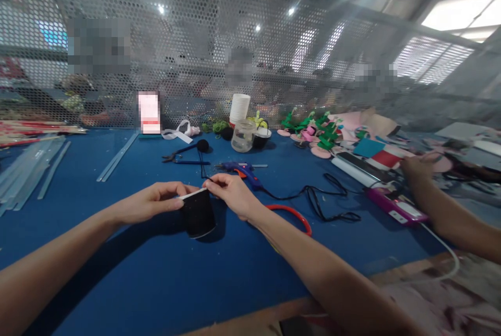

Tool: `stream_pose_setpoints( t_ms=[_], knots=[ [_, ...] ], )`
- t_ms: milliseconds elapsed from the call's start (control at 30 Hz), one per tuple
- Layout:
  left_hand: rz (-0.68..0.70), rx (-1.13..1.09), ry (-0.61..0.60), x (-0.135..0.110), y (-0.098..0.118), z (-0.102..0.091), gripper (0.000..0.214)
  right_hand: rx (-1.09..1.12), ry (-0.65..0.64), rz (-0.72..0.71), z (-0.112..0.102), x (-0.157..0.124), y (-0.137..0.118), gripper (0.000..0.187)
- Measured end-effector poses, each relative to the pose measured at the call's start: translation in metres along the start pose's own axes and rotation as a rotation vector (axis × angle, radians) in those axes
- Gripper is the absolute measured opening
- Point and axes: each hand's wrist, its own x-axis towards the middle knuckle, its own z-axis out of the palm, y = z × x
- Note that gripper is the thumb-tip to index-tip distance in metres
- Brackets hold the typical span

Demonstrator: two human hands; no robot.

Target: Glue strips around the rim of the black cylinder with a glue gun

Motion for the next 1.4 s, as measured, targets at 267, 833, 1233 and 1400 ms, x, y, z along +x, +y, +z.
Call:
stream_pose_setpoints(
  t_ms=[267,833,1233,1400],
  knots=[
    [-0.123,0.172,-0.005,-0.002,0.007,0.005,0.020,-0.124,-0.057,-0.093,0.005,-0.007,-0.010,0.016],
    [0.109,0.205,0.170,0.002,0.000,0.015,0.011,-0.282,0.080,-0.266,0.001,-0.016,-0.024,0.012],
    [-0.027,0.337,0.303,0.003,0.014,0.027,0.015,-0.483,0.135,-0.385,0.010,-0.025,-0.029,0.013],
    [-0.038,0.344,0.370,0.003,0.018,0.035,0.015,-0.528,0.130,-0.426,0.015,-0.030,-0.034,0.015]
  ],
)
